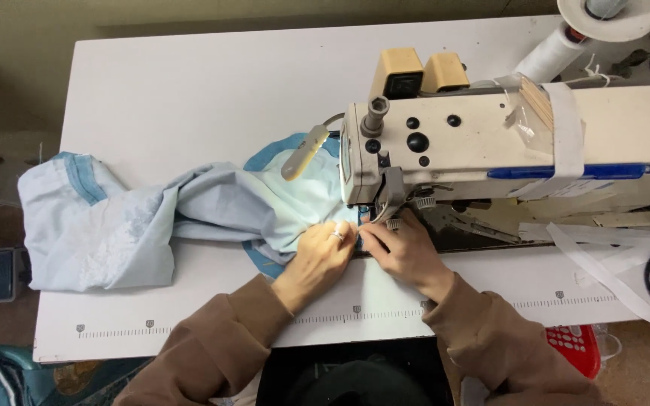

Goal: Operating an industrial sewing machine to stitch together various fabric components for garment or textile production.

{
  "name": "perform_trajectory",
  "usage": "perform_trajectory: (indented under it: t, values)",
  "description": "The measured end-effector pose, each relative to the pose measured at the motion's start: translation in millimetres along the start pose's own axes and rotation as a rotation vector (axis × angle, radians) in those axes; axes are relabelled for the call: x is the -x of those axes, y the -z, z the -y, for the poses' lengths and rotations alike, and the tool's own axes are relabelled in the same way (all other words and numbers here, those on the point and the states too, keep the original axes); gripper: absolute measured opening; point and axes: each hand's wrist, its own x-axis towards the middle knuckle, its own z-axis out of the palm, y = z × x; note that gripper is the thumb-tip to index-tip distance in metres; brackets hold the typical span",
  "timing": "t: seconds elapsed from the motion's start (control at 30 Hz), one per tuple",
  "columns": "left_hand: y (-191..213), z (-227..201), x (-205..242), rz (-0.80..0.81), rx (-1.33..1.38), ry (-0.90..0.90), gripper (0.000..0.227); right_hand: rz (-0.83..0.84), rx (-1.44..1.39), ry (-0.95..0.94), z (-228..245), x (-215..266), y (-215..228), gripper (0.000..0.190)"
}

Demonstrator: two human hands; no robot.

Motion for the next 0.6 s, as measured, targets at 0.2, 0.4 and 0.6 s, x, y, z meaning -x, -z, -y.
perform_trajectory:
  t: [0.2,0.4,0.6]
  values:
    - [-23.9,-14.8,8.0,0.003,-0.123,0.100,0.016,-0.076,-0.066,-0.037,2.5,-19.2,14.9,0.008]
    - [-30.2,-24.9,0.3,0.101,-0.258,0.188,0.021,-0.116,-0.149,-0.020,-5.4,-11.7,14.2,0.007]
    - [128.2,-3.5,14.3,0.373,-0.360,0.532,0.088,0.025,-0.346,0.137,22.3,-18.8,32.9,0.009]
